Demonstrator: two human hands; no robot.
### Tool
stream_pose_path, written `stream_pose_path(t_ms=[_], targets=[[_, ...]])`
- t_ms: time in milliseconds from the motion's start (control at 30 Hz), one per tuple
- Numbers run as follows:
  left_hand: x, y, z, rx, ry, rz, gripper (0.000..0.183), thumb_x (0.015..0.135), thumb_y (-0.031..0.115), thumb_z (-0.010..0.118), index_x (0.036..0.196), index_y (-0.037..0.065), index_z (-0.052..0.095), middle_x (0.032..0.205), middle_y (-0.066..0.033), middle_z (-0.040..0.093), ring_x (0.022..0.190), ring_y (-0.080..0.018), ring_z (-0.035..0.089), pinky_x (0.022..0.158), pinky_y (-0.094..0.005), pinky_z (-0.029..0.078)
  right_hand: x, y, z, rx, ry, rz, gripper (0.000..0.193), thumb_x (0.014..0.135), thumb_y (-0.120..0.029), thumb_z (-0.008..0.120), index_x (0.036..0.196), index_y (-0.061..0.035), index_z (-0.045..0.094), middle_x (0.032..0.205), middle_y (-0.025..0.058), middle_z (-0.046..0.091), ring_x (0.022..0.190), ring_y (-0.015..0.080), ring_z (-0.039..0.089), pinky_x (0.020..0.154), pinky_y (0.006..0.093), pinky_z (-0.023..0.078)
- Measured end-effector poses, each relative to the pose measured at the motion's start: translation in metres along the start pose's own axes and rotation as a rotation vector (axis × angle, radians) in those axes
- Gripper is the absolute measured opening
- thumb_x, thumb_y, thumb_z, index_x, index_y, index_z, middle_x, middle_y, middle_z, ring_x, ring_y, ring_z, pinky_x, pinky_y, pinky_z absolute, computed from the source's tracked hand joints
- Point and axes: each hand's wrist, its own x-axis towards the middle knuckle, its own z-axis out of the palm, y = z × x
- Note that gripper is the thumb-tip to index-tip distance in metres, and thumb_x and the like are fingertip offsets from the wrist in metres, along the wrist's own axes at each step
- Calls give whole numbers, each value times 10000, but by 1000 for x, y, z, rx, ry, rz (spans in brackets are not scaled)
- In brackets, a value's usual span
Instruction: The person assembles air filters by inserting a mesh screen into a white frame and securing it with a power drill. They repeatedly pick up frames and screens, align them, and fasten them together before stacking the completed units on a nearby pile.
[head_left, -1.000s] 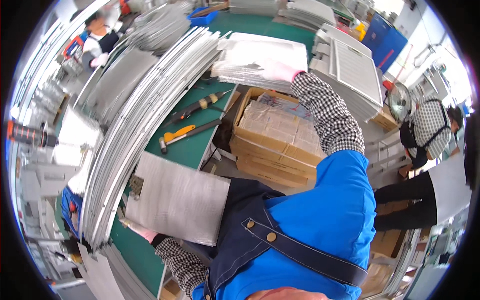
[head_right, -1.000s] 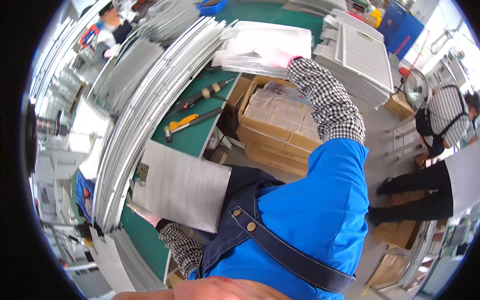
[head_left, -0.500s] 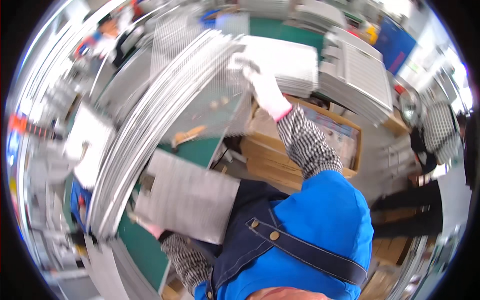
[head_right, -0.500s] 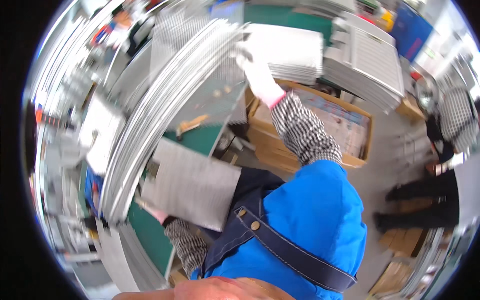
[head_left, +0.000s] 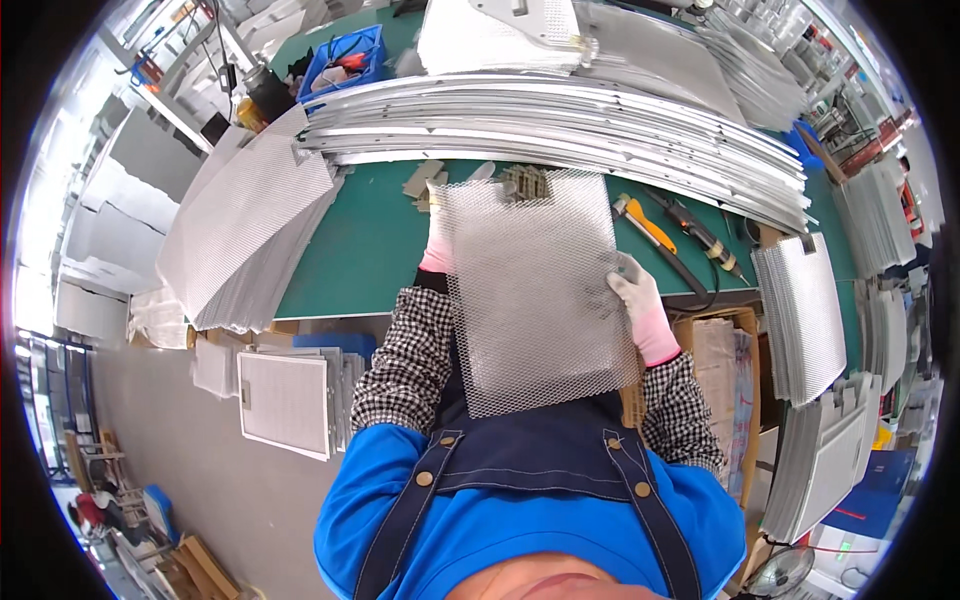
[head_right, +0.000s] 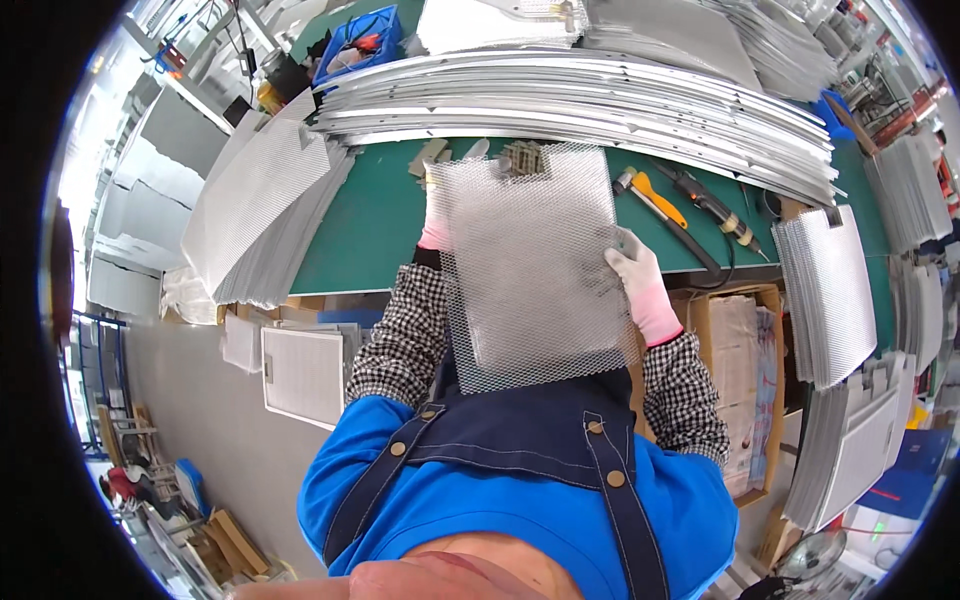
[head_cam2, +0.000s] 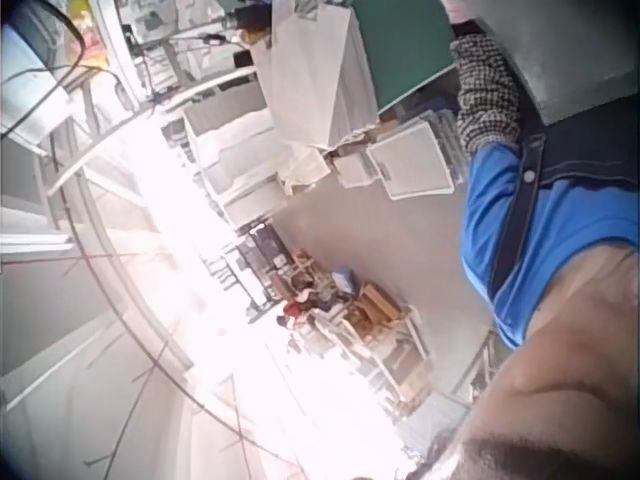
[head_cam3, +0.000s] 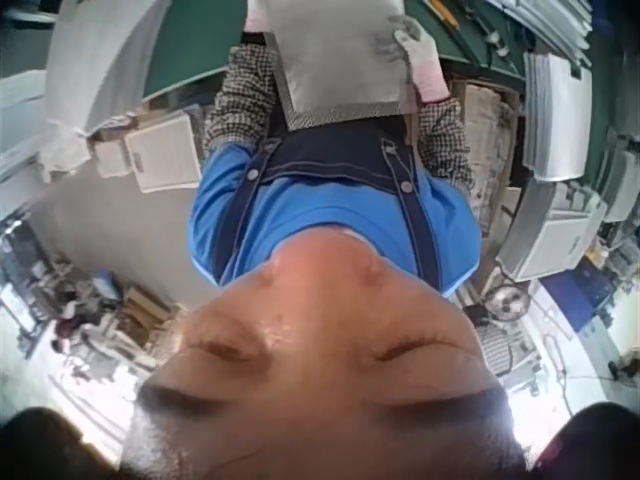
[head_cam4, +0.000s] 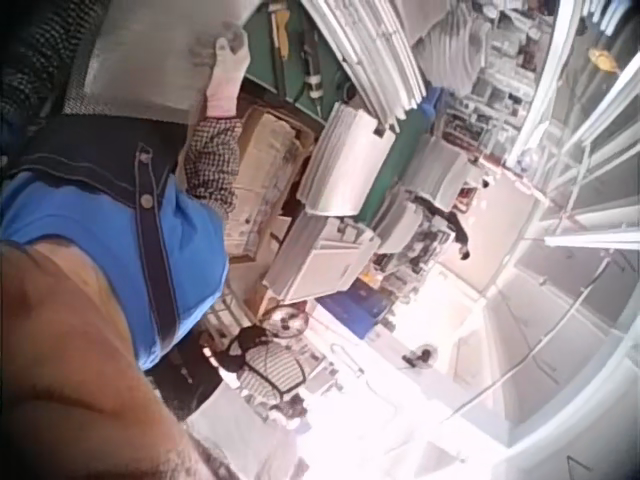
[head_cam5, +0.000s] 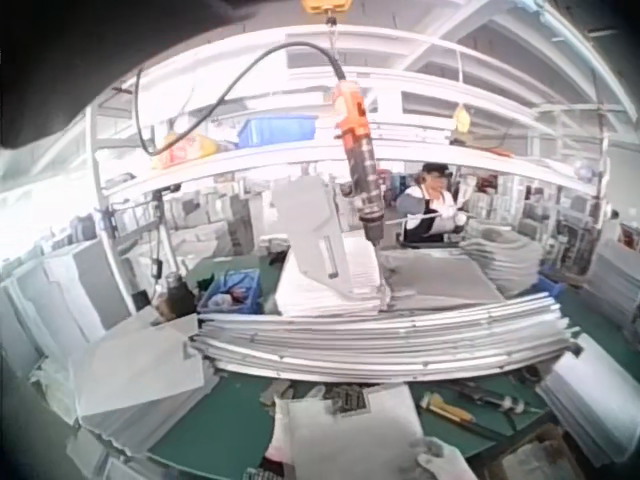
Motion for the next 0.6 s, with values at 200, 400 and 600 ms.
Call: stream_pose_path(t_ms=[200, 400, 600], targets=[[-6, -8, 11, 65, 87, 46, 1101, 823, 862, 425, 1535, 33, 292, 1255, -235, 586, 1115, -334, 595, 963, -482, 529, -5, 5, -9, -29, 56, 47, 371, 964, -36, 568, 1331, 20, 559, 1053, 61, 669, 901, 112, 631, 816, 250, 515], [-5, -10, 24, 168, 201, 52, 1106, 823, 880, 399, 1520, 26, 319, 1276, -219, 587, 1141, -329, 595, 987, -496, 516, -4, 19, -16, -134, 76, 14, 364, 957, -57, 587, 1311, 28, 568, 1030, 46, 662, 894, 102, 613, 804, 248, 499], [-1, -5, 5, 156, 35, 48, 1101, 809, 861, 472, 1524, 36, 327, 1263, -230, 585, 1100, -354, 596, 970, -496, 518, -1, 10, -13, -552, 161, -179, 530, 888, -87, 675, 1381, 5, 504, 1091, 106, 642, 1004, 167, 608, 897, 307, 498]])
